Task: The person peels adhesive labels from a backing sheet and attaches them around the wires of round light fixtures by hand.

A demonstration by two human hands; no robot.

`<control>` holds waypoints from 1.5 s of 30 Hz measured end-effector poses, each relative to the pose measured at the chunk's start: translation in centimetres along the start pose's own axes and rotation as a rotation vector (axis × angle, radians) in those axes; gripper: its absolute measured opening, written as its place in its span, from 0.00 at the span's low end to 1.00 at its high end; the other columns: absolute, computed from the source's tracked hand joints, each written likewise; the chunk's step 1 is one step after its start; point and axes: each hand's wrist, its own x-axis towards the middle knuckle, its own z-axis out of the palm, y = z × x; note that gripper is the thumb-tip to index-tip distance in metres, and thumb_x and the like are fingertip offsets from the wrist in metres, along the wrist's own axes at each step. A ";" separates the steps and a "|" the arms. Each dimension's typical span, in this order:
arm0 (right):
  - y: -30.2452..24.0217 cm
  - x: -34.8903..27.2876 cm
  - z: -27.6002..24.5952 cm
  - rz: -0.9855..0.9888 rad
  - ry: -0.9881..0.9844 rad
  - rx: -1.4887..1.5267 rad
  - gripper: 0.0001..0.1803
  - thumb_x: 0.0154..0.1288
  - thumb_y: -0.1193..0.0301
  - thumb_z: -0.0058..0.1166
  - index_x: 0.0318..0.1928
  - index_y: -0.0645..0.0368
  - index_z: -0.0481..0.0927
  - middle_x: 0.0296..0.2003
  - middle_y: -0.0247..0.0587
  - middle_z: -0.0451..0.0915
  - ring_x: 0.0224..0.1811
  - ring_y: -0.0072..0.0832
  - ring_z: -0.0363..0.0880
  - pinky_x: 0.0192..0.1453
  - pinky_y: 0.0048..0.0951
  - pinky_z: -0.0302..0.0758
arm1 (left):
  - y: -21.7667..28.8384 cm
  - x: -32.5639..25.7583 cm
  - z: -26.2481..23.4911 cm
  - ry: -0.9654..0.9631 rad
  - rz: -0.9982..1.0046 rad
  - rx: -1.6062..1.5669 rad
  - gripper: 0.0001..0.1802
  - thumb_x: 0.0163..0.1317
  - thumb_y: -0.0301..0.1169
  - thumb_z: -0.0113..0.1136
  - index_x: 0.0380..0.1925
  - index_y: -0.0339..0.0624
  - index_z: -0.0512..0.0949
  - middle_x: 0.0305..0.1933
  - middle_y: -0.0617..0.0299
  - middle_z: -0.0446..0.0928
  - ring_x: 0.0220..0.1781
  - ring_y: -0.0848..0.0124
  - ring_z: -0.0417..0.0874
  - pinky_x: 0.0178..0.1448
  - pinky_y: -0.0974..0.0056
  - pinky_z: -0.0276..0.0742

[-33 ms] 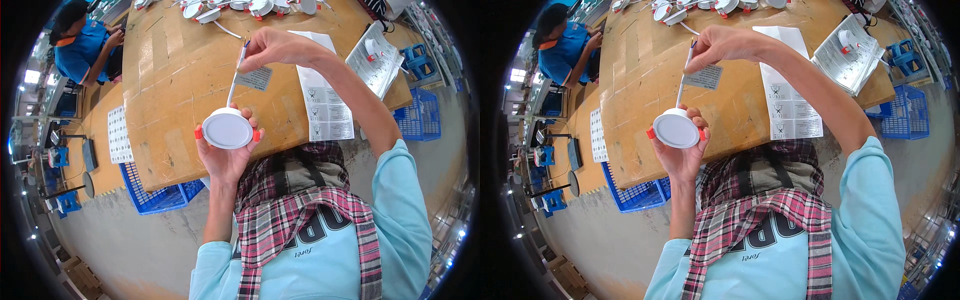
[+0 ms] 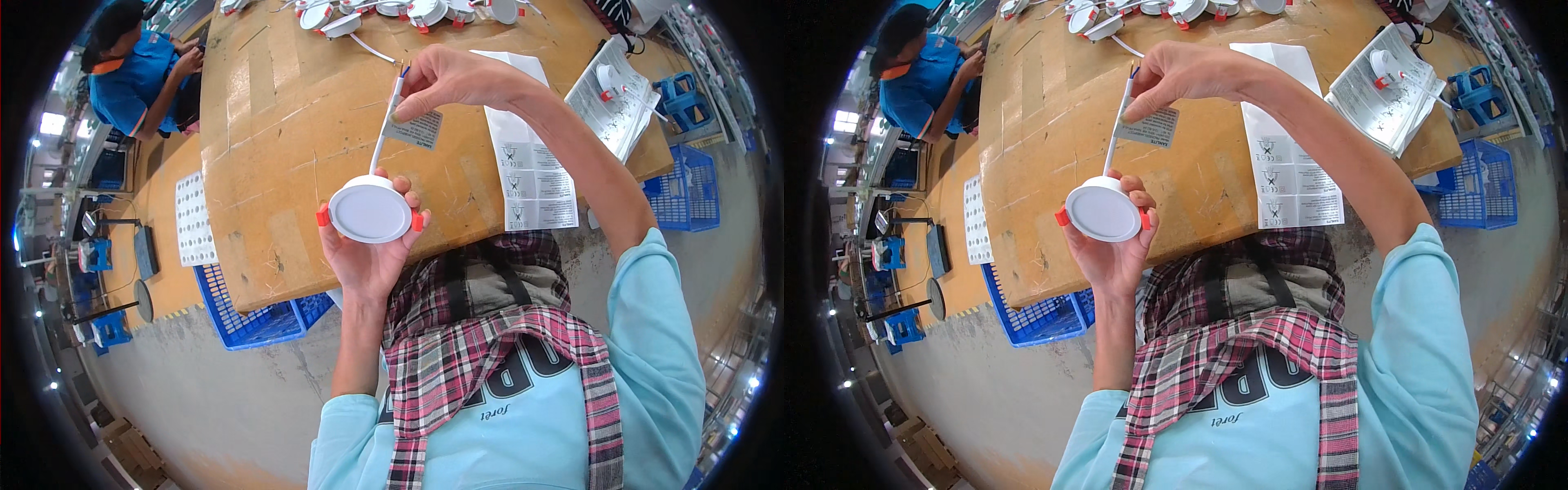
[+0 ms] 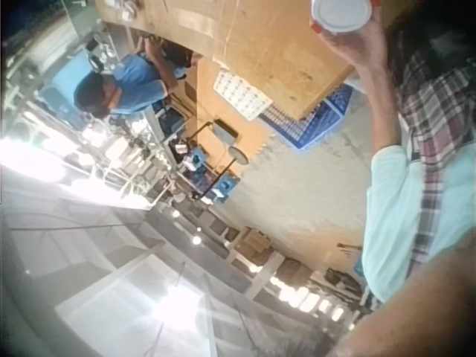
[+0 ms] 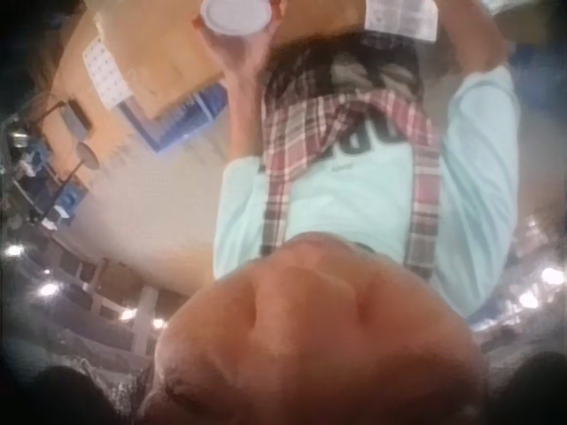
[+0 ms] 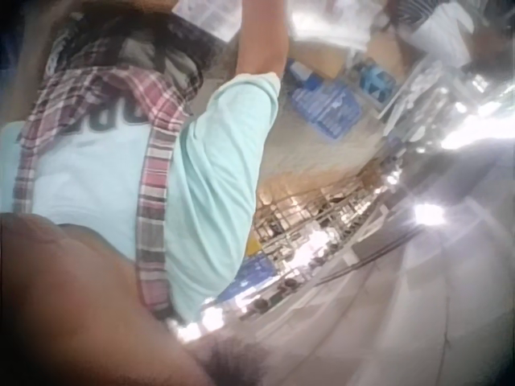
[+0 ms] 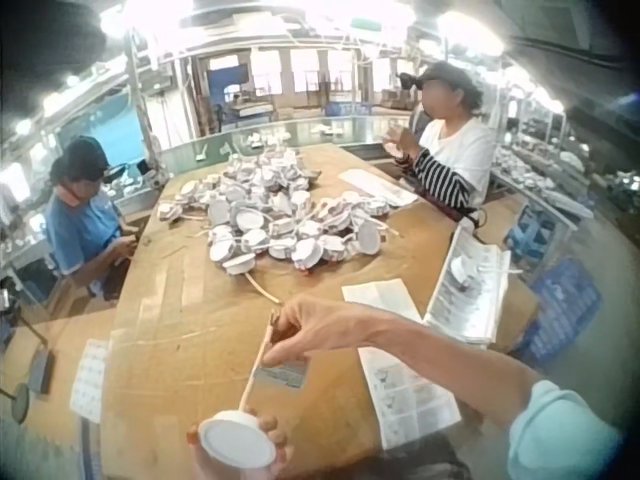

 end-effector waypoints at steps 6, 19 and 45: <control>-0.3 -0.3 0.0 -0.033 -0.028 -0.023 0.13 0.56 0.65 0.63 0.37 0.61 0.82 0.29 0.33 0.81 0.34 0.15 0.75 0.43 0.21 0.70 | -0.2 -0.1 0.0 0.091 -0.005 0.008 0.39 0.54 0.44 0.67 0.60 0.40 0.60 0.55 0.54 0.61 0.60 0.56 0.64 0.68 0.43 0.62; 1.1 -0.2 0.2 -0.136 0.003 -0.077 0.17 0.59 0.68 0.57 0.46 0.68 0.79 0.38 0.40 0.81 0.42 0.25 0.78 0.50 0.26 0.73 | 0.3 0.0 0.4 0.056 0.037 0.089 0.37 0.56 0.45 0.63 0.60 0.37 0.60 0.57 0.50 0.63 0.60 0.53 0.66 0.67 0.43 0.63; 7.9 10.5 -1.8 -0.208 0.382 -0.653 0.11 0.57 0.76 0.50 0.41 0.58 0.81 0.32 0.44 0.78 0.36 0.32 0.78 0.44 0.35 0.75 | 7.4 0.5 2.9 0.507 0.809 2.564 0.26 0.52 0.25 0.64 0.54 0.40 0.71 0.61 0.49 0.63 0.64 0.52 0.63 0.66 0.54 0.59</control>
